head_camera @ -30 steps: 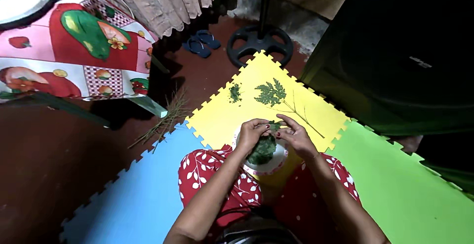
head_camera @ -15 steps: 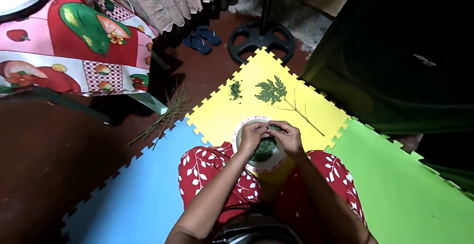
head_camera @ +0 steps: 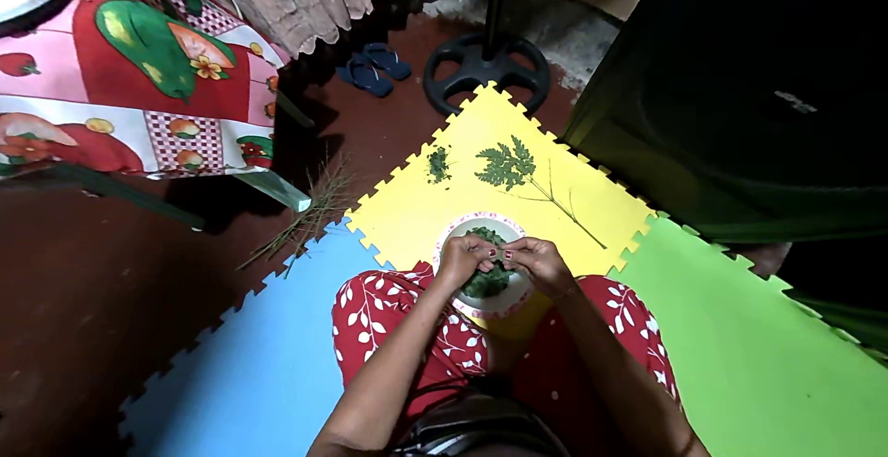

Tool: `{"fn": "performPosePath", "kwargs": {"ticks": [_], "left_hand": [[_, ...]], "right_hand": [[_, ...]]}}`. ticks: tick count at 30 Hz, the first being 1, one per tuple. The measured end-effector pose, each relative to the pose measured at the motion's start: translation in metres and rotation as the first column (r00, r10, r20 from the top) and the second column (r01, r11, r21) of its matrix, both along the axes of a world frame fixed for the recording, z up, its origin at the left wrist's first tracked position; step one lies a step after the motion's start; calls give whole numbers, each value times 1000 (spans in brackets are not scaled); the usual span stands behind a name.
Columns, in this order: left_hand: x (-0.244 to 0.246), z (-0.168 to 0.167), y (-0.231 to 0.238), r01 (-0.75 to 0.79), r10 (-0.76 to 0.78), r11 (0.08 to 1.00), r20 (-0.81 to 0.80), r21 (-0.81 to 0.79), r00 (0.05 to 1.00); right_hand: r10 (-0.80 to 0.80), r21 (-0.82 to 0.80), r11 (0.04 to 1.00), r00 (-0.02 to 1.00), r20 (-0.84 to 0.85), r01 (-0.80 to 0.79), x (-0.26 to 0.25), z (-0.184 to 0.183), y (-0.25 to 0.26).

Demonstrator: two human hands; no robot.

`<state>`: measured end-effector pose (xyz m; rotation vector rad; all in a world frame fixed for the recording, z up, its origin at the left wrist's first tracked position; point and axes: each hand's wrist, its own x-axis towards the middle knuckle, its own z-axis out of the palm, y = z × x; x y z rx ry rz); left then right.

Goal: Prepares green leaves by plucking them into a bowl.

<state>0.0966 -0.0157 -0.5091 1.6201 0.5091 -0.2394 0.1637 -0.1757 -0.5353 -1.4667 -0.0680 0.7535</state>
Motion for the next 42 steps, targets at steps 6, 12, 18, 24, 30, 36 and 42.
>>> {"fn": "performPosePath", "kwargs": {"ticks": [6, 12, 18, 24, 30, 36, 42], "left_hand": [[-8, -24, 22, 25, -13, 991, -94, 129, 995], [-3, -24, 9, 323, -303, 907, -115, 269, 946], [2, -30, -15, 111, -126, 983, 95, 148, 988], [4, -37, -25, -130, 127, 991, 113, 23, 985], [6, -41, -36, -391, 406, 853, -33, -346, 913], [7, -21, -15, 178, -180, 931, -23, 318, 983], [6, -26, -12, 156, -172, 951, 37, 267, 984]], "right_hand": [[-94, 51, 994, 993, -76, 98, -1, -19, -22], [-92, 48, 994, 985, -145, 100, -7, -28, -8], [-90, 56, 994, 990, -105, 97, -11, -29, -3], [-192, 97, 972, 961, -200, 214, -11, -32, 0], [-237, 144, 947, 928, -288, 287, -7, -35, 1], [-8, -72, 997, 978, 209, 23, -5, -36, -5], [-58, -32, 997, 966, 251, 69, -7, -38, -2]]}}
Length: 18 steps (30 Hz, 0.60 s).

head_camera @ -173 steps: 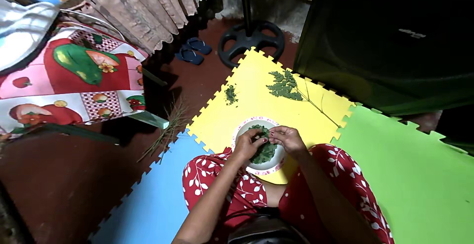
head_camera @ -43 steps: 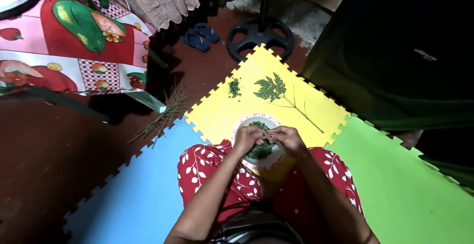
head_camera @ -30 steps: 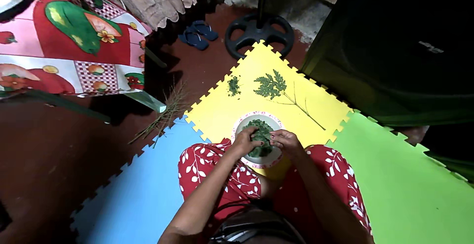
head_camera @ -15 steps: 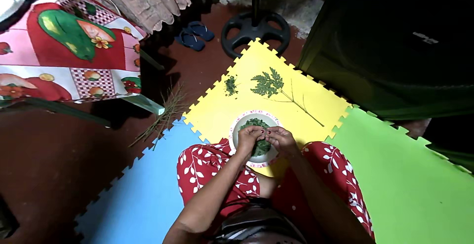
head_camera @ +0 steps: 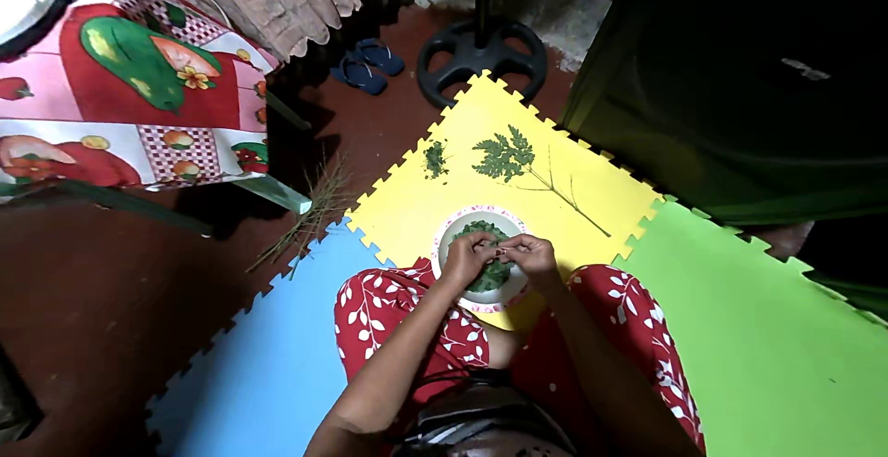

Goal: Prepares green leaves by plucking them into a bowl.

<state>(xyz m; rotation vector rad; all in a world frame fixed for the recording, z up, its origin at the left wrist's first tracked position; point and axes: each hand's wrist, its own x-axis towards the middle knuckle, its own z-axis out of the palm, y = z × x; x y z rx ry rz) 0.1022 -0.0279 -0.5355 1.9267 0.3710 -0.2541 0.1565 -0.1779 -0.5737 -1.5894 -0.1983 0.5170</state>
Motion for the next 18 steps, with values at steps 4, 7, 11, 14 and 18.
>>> {"fn": "performPosePath", "kwargs": {"ticks": [4, 7, 11, 14, 18], "left_hand": [[-2, -10, -6, -236, 240, 930, -21, -282, 971], [-1, -9, -14, -430, 444, 752, -100, -500, 891], [0, -9, -17, -490, 494, 679, -154, -547, 856], [-1, -3, -2, -158, 158, 978, -12, -134, 987], [2, 17, 4, 180, -174, 956, -45, 232, 984]], "right_hand": [[-25, 140, 989, 996, -91, 37, -1, -8, 0], [-70, 201, 973, 973, -220, 115, -2, -2, 4], [-88, 203, 971, 976, -201, 129, 0, -2, 6], [44, 48, 998, 998, 53, -46, 2, -2, -2], [121, -66, 992, 963, 241, -108, 1, -10, -3]]}}
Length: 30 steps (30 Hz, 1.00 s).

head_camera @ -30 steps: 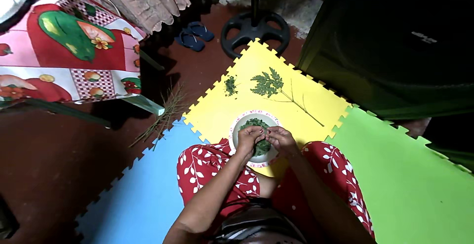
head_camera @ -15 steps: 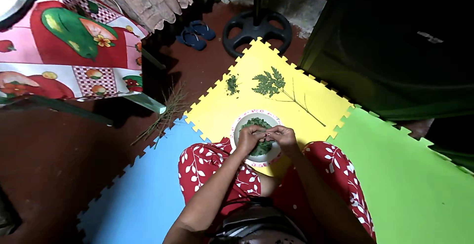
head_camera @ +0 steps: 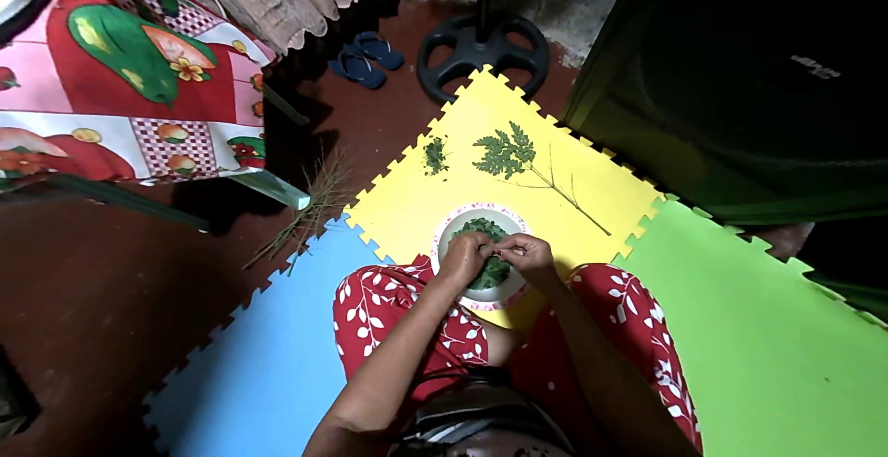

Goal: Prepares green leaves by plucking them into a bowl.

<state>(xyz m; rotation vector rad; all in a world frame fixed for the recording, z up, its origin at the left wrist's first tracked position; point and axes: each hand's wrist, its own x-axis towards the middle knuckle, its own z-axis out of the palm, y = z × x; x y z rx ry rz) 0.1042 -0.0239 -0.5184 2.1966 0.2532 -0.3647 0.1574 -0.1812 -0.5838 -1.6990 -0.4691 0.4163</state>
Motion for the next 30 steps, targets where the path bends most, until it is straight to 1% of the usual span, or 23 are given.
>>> {"fn": "performPosePath", "kwargs": {"ticks": [1, 2, 4, 6, 9, 13, 16, 17, 18, 19, 20, 21, 22, 23, 24, 26, 28, 30], "left_hand": [[0, -2, 0, -18, 18, 1000, 9, -13, 1000], [0, -5, -1, -67, 68, 995, 9, -67, 998], [1, -14, -1, -172, 171, 958, -23, -228, 985], [0, -20, -1, -249, 245, 900, -57, -357, 968], [-1, -19, -3, -377, 355, 770, -146, -514, 923], [-2, -18, -2, -446, 415, 694, -193, -566, 889], [-3, -23, 5, -494, 468, 652, -207, -576, 859], [-5, -28, 9, -500, 475, 659, -205, -562, 856], [-5, -31, 13, -486, 455, 699, -198, -525, 868], [-6, -33, 16, -439, 400, 775, -185, -456, 898], [-6, -33, 18, -353, 308, 866, -178, -354, 935], [-5, -31, 19, -243, 200, 938, -186, -249, 962], [-4, -28, 18, -143, 106, 975, -206, -172, 973], [-2, -25, 16, -74, 46, 989, -207, -131, 977], [0, -22, 14, -38, 17, 993, -182, -113, 983], [2, -16, 8, 4, -13, 995, -97, -95, 995], [4, -12, 2, 74, -75, 996, -28, -53, 997], [6, -7, -2, 124, -123, 992, -13, 22, 992]], "right_hand": [[-14, 11, 1000, 1000, 1, 14, 0, 0, 0], [-36, 38, 999, 999, -39, 37, 1, 2, 1], [-69, 100, 991, 986, -152, 85, 1, 6, 1], [-69, 135, 986, 972, -226, 101, 1, 6, 2], [-53, 172, 979, 958, -281, 104, 2, 2, 0], [-59, 172, 978, 945, -323, 119, 5, 5, 0], [-107, 144, 975, 924, -367, 170, 9, 6, -7], [-126, 128, 974, 913, -387, 189, 11, 6, -11], [-138, 105, 975, 902, -409, 197, 13, 8, -14], [-139, 88, 977, 895, -424, 193, 15, 9, -16], [-135, 83, 979, 893, -429, 188, 15, 10, -17], [-129, 86, 979, 894, -429, 182, 15, 10, -16], [-122, 93, 980, 897, -426, 177, 14, 9, -14], [-113, 101, 980, 899, -424, 171, 14, 9, -13], [-104, 110, 980, 901, -421, 165, 14, 9, -12], [-90, 118, 982, 908, -410, 151, 12, 8, -10], [-88, 116, 982, 908, -409, 148, 11, 8, -7], [-95, 105, 983, 907, -411, 150, 10, 10, -4]]}}
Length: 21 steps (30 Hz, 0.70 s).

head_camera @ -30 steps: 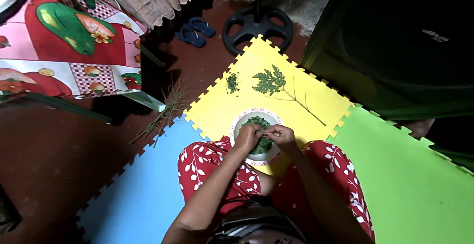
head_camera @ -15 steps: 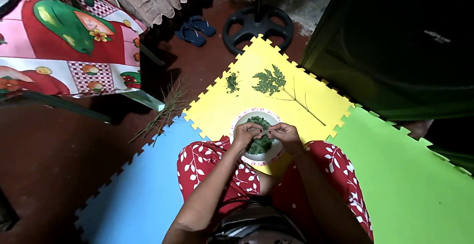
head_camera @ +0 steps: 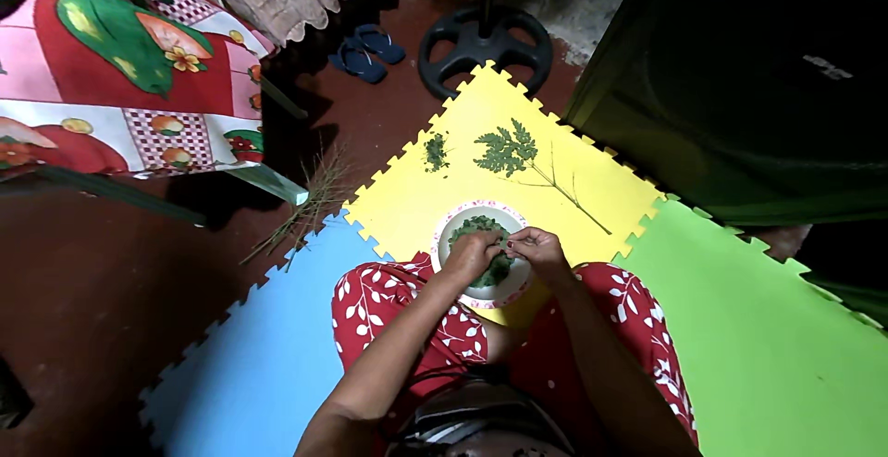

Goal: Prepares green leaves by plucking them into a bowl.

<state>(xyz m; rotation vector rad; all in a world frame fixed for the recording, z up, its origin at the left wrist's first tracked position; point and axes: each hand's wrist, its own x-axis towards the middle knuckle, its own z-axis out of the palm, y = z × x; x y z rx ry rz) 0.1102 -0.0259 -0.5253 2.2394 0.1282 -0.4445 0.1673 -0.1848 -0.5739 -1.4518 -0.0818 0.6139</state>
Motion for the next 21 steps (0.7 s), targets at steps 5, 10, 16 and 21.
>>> {"fn": "performPosePath", "kwargs": {"ticks": [5, 10, 16, 21], "left_hand": [[5, 2, -2, 23, -22, 998, -22, 57, 1000], [7, 0, 1, 30, -26, 998, -68, 63, 997], [6, 7, 14, 40, -53, 995, -141, -94, 989], [13, 7, 49, -179, 154, 960, -129, -214, 980]], "right_hand": [[2, -1, 1000, 1000, 21, -2, 0, -2, -1], [144, -84, 987, 988, 53, -139, -1, 2, 4], [152, -75, 985, 988, -19, -153, 2, 7, 3], [14, -7, 1000, 994, -110, -15, 26, -5, -19]]}}
